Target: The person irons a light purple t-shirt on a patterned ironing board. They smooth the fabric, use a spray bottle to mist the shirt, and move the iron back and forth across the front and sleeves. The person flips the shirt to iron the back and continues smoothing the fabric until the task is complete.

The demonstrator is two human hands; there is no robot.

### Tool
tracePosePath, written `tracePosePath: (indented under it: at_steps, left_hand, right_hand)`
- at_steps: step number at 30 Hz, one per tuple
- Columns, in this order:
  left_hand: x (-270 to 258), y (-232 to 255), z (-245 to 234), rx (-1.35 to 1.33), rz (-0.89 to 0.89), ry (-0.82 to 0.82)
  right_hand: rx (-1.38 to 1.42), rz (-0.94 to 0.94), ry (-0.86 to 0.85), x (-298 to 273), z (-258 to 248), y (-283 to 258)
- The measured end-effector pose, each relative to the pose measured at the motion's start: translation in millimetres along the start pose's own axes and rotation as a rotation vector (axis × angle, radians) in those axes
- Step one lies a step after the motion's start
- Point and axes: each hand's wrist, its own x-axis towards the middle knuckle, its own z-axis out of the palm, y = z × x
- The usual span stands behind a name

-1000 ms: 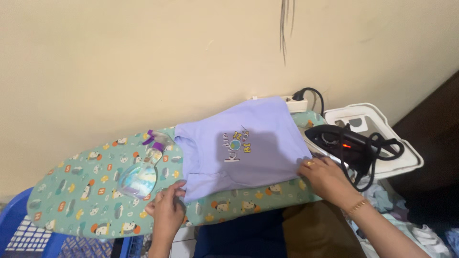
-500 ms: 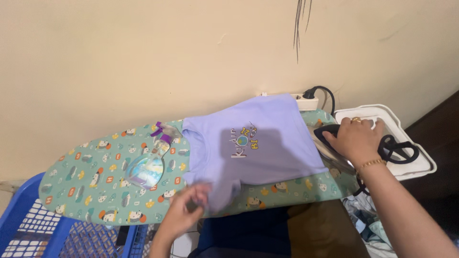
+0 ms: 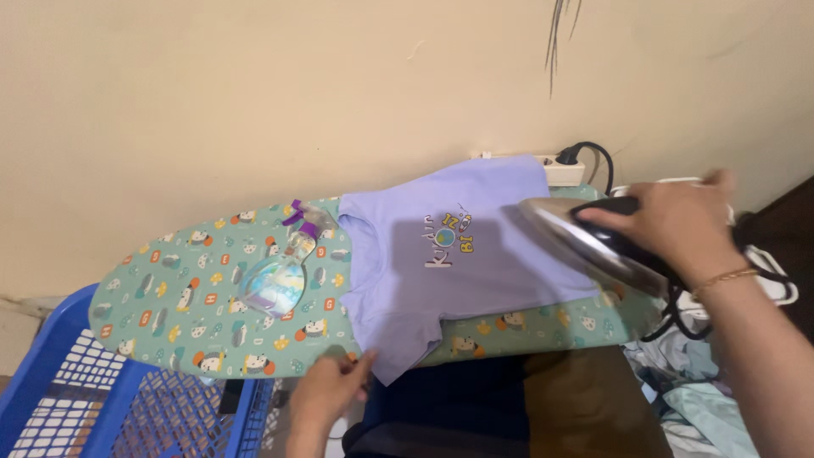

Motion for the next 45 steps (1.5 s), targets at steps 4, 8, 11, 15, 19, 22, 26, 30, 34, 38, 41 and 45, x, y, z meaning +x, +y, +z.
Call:
tracePosePath:
  at_steps: [4, 8, 11, 15, 19, 22, 26, 30, 34, 38, 41, 45]
  left_hand:
    - [19, -16, 41, -0.435, 0.081, -0.08]
    - [47, -51, 50, -0.533, 0.155, -0.168]
    - [52, -67, 45, -0.573, 0.136, -0.214]
    - [47, -69, 40, -0.591, 0.131, -0.243]
    - [41, -60, 28, -0.587, 0.168, -0.181]
    - [32, -51, 3, -0.498, 0.171, 0.123]
    - [41, -25, -34, -0.127, 0.269, 0.752]
    - [93, 5, -65, 0.01, 0.546, 0.994]
    - [167, 33, -78, 0.085, 0.532, 1.024]
    - [196, 47, -77, 0.205, 0.243, 0.862]
    - [177, 55, -82, 0.265, 0.145, 0.706]
    - [132, 65, -78, 0.328, 0.192, 0.572]
  right_hand:
    - [0.056, -0.35, 0.189, -14, -14, -55]
    - [0.138, -0.623, 0.041, -14, -3, -131]
    - [0.429, -0.865, 0.249, -18, 17, -181]
    - [0.374, -0.88, 0.154, -25, 21, -226]
    - [0.314, -0.981, 0.103, -42, 16, -241]
    - [0.389, -0.952, 0.13, -46, 14, -250]
    - [0.43, -0.821, 0.121, -48, 10, -261]
    - [0.408, -1.056, 0.1, -62, 4, -251]
    - [0.402, -0.993, 0.053, -71, 1, -246]
    - [0.485, -0.857, 0.074, -62, 3, -248]
    - [0.421, -0.93, 0.067, -62, 6, -236]
    - [0.387, -0.705, -0.041, -56, 12, -208]
